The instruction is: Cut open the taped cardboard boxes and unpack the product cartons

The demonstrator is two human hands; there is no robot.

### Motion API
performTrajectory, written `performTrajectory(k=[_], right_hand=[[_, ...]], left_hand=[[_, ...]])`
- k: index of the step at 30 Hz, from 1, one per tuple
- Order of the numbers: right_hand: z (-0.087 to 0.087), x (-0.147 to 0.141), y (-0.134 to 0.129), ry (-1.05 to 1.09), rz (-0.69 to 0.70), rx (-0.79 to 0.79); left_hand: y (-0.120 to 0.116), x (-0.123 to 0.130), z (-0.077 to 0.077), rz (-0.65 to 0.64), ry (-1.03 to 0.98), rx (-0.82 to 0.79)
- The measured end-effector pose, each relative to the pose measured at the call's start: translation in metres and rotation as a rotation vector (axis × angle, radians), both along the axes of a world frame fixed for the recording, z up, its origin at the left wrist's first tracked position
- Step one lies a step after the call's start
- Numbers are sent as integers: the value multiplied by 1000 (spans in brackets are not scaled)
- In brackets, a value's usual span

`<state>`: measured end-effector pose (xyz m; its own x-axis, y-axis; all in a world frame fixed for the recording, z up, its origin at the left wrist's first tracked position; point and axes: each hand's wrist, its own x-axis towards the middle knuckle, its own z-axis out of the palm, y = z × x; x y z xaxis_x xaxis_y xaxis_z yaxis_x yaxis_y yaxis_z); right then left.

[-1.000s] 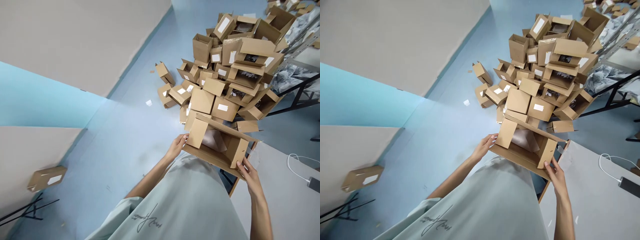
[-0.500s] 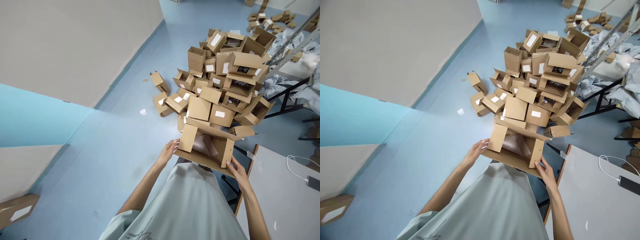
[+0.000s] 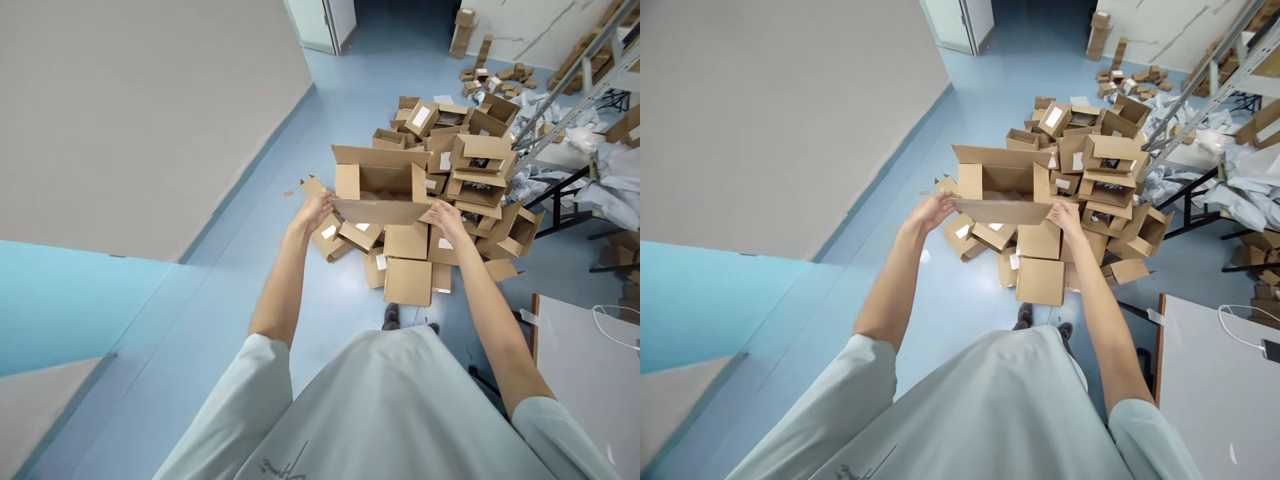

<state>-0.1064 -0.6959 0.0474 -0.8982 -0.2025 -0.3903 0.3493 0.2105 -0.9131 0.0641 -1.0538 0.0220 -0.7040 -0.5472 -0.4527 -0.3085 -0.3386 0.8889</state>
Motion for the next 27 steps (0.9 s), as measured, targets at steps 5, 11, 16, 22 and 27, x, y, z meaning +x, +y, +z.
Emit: performTrajectory(k=[5, 11, 16, 22, 27], right_hand=[[-6, 23, 9, 98, 121, -118], [-57, 121, 108, -95, -26, -46], [-69, 197, 181, -118, -264, -28], [-67, 299, 256, -109, -634, -73], [-53, 388, 287, -64, -977, -129]], left_hand=[[3, -7, -8, 52, 104, -63], [115, 33, -62, -153, 92, 46], [224, 32, -76, -455, 137, 137], [352, 10, -55, -925, 235, 233], [446, 20, -38, -1348, 249, 287]])
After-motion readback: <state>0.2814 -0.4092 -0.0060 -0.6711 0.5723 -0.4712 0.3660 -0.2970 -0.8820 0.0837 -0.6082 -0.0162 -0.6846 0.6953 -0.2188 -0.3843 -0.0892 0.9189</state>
